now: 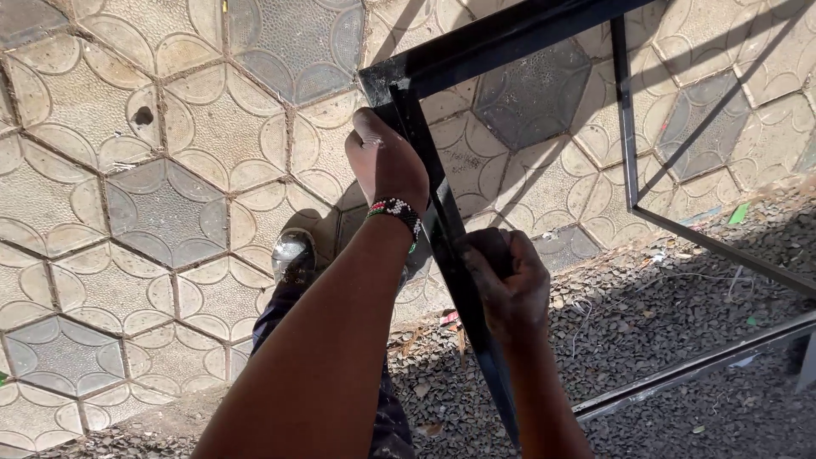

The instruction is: Sanding a black metal frame manually using sandpaper to prepare the surface.

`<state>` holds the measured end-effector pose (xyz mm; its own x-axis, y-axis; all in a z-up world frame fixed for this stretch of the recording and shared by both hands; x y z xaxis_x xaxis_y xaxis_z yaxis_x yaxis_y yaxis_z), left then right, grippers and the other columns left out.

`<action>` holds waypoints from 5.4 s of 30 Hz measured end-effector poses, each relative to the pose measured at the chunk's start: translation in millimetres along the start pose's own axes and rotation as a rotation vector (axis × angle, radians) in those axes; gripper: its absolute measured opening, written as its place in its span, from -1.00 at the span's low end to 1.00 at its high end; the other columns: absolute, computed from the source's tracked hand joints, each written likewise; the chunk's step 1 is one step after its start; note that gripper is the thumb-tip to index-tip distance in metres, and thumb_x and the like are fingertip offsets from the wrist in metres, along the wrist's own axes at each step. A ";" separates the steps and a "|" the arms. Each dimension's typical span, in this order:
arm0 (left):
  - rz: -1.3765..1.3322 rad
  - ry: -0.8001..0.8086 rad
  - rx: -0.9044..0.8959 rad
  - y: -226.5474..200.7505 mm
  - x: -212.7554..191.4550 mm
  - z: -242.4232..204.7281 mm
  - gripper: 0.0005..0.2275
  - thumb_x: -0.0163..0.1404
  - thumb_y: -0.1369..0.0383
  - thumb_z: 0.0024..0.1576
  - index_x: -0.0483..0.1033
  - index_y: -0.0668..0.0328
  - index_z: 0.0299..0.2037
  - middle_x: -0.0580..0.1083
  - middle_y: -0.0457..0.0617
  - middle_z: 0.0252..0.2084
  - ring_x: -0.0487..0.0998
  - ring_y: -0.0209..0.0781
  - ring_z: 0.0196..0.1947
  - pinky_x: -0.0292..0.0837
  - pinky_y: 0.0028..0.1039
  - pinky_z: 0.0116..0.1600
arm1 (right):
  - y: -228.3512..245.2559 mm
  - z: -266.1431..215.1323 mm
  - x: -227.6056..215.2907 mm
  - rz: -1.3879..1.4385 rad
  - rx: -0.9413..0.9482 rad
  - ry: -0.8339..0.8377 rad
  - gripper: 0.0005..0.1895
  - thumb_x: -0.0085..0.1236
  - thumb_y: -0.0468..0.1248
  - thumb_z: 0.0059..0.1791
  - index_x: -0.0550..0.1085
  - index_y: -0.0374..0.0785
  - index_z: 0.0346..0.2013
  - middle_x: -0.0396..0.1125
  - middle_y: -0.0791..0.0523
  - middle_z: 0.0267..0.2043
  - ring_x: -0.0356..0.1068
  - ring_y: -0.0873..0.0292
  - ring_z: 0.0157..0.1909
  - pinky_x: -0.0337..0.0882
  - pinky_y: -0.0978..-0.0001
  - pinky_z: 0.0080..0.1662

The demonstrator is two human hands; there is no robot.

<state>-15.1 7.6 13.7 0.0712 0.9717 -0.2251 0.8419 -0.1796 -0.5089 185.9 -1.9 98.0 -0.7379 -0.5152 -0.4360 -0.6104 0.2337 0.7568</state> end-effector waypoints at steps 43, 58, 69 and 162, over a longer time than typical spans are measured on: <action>0.186 -0.028 0.082 -24.0 -7.5 -24.7 -0.34 -0.35 -0.02 0.31 0.65 0.53 0.03 0.65 0.62 0.06 0.68 0.65 0.23 0.56 0.29 0.33 | -43.7 -22.4 6.4 -0.296 -0.228 -0.260 -0.58 0.64 -0.06 0.11 0.55 -0.18 -0.37 0.32 -0.08 -0.45 0.53 -0.32 -0.26 0.51 0.11 -0.14; 0.198 -0.038 0.023 -36.4 -4.3 -24.9 -0.60 -0.41 0.01 0.31 0.18 0.10 -0.43 0.22 0.05 -0.37 0.20 0.07 -0.28 0.20 0.06 -0.11 | -4.0 2.3 29.6 -0.261 -0.338 -0.205 -0.74 0.43 -0.30 0.24 0.56 -0.31 -0.28 0.43 0.07 -0.32 0.47 0.11 -0.24 0.51 0.16 -0.14; 0.213 -0.012 0.011 -36.5 -8.1 -26.4 -0.61 -0.44 0.03 0.32 0.15 0.09 -0.43 0.24 0.06 -0.37 0.19 0.06 -0.27 0.20 0.05 -0.10 | -53.4 -35.8 -7.1 -0.278 -0.250 -0.147 -0.90 0.46 -0.29 0.19 0.71 -0.27 -0.11 0.47 0.15 -0.30 0.50 0.18 -0.23 0.51 0.23 -0.16; 0.032 -0.026 -0.037 -5.7 -12.8 -22.5 -0.33 -0.15 -0.13 0.30 0.55 0.30 0.36 0.60 0.37 0.30 0.65 0.34 0.40 0.56 0.12 0.49 | 74.2 81.8 64.0 -0.188 -0.448 -0.203 -0.68 0.65 -0.14 0.12 0.67 -0.30 -0.22 0.47 -0.12 -0.35 0.65 -0.35 -0.18 0.65 -0.03 -0.15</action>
<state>-8.8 -0.4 38.2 0.0855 0.9612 -0.2624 0.8588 -0.2046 -0.4697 69.8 50.0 86.4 -0.6958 -0.3338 -0.6359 -0.5871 -0.2456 0.7714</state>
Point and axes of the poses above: each hand's wrist, its own z-axis towards the middle knuckle, its own x-axis out of the palm, y = z × x, the point moved 1 cm from there along z, towards the middle knuckle
